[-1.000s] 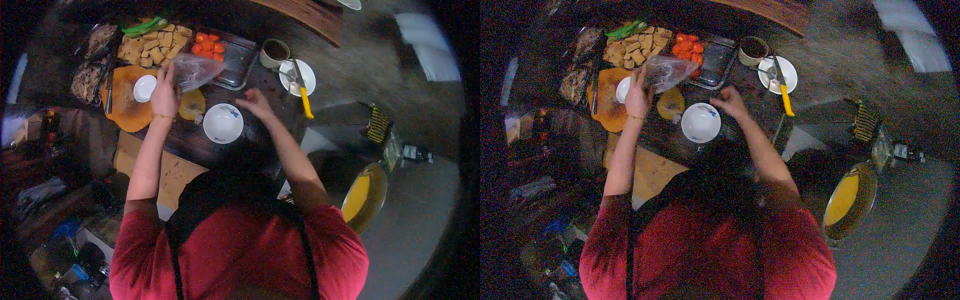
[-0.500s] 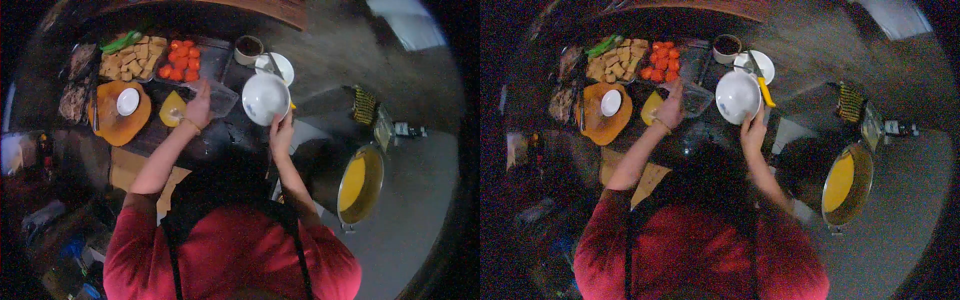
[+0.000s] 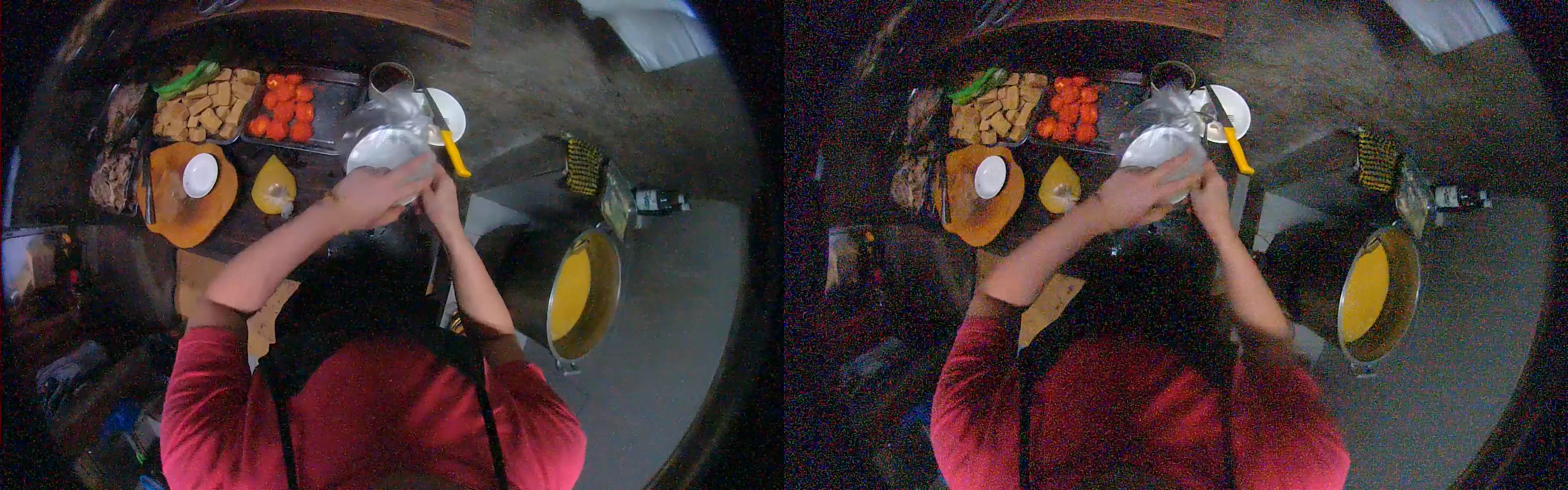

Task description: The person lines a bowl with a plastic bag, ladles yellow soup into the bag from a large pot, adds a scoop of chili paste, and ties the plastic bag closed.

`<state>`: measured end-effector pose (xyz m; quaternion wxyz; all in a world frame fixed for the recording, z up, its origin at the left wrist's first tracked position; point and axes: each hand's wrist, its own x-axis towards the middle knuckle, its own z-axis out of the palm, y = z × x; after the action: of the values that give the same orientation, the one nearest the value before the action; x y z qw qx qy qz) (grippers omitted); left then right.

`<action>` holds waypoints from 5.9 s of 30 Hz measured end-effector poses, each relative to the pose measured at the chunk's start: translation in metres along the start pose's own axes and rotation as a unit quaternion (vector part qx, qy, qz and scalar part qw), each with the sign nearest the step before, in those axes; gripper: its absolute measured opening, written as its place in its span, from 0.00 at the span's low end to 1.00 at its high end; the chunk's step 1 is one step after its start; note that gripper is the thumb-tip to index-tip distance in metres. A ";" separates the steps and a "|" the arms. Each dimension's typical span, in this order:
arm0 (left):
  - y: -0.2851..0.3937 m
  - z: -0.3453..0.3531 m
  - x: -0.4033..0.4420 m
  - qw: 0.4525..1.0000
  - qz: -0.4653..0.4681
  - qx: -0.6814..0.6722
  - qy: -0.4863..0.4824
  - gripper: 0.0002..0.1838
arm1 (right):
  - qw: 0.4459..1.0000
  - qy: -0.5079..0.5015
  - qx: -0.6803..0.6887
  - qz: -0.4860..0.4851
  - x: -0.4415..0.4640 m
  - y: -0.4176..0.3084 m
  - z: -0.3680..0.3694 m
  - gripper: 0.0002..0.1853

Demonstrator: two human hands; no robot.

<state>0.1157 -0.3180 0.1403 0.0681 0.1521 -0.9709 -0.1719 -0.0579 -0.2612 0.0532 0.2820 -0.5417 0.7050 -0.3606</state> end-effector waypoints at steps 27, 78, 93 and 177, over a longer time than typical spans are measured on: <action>-0.050 0.122 -0.004 0.559 -0.316 -0.683 0.349 0.16 | 0.910 0.159 -0.354 -0.148 0.005 -0.095 0.038 0.26; 0.098 0.102 0.125 0.626 -0.379 -0.648 0.211 0.33 | 0.409 0.840 0.355 0.029 -0.321 0.210 -0.545 0.10; 0.115 0.145 0.241 0.640 -0.336 -0.686 0.083 0.35 | 0.603 0.767 0.215 -0.036 -0.294 0.213 -0.488 0.09; 0.299 0.289 0.414 0.736 -0.235 -0.621 -0.131 0.44 | 0.558 0.746 0.174 -0.318 -0.556 0.005 -0.475 0.23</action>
<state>-0.4098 -0.0922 0.0098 -0.0234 0.2749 -0.5814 -0.7654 -0.2944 0.3737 0.3286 -0.3894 -0.2085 0.3693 -0.8176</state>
